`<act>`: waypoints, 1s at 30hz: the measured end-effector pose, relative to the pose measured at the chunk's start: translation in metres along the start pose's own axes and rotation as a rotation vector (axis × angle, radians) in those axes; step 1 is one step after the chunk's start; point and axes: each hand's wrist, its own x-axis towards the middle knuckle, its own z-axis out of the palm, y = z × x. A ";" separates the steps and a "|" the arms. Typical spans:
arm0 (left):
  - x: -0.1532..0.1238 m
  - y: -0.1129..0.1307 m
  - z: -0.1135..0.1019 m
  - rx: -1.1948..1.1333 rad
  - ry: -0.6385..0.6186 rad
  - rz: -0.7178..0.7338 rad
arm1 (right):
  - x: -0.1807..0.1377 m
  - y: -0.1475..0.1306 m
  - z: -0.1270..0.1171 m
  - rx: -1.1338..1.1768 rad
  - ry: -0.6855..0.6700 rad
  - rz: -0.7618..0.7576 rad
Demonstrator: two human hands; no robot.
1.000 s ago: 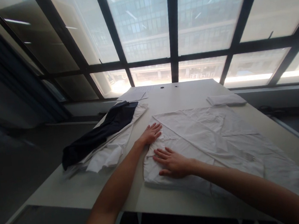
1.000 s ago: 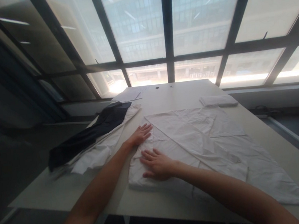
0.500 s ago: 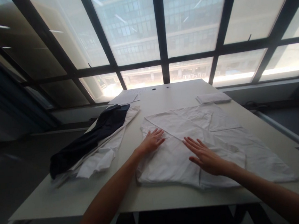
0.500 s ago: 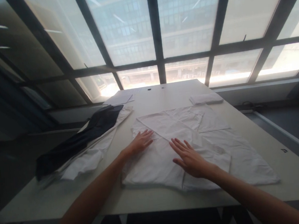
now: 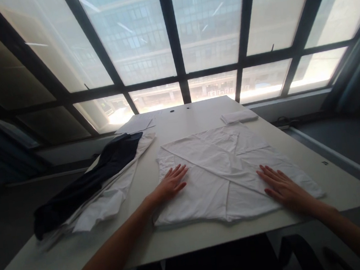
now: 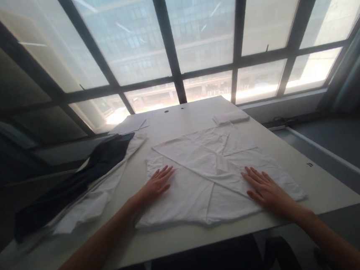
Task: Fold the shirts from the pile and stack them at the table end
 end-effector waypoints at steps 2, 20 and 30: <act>-0.022 0.011 -0.007 -0.050 -0.025 0.083 | -0.011 0.008 -0.004 0.007 0.017 -0.007; -0.109 0.046 -0.009 -0.009 0.230 0.398 | -0.080 0.082 -0.032 -0.057 0.142 -0.107; -0.111 0.046 -0.010 -0.086 0.277 0.368 | -0.068 0.089 -0.045 0.288 0.376 0.034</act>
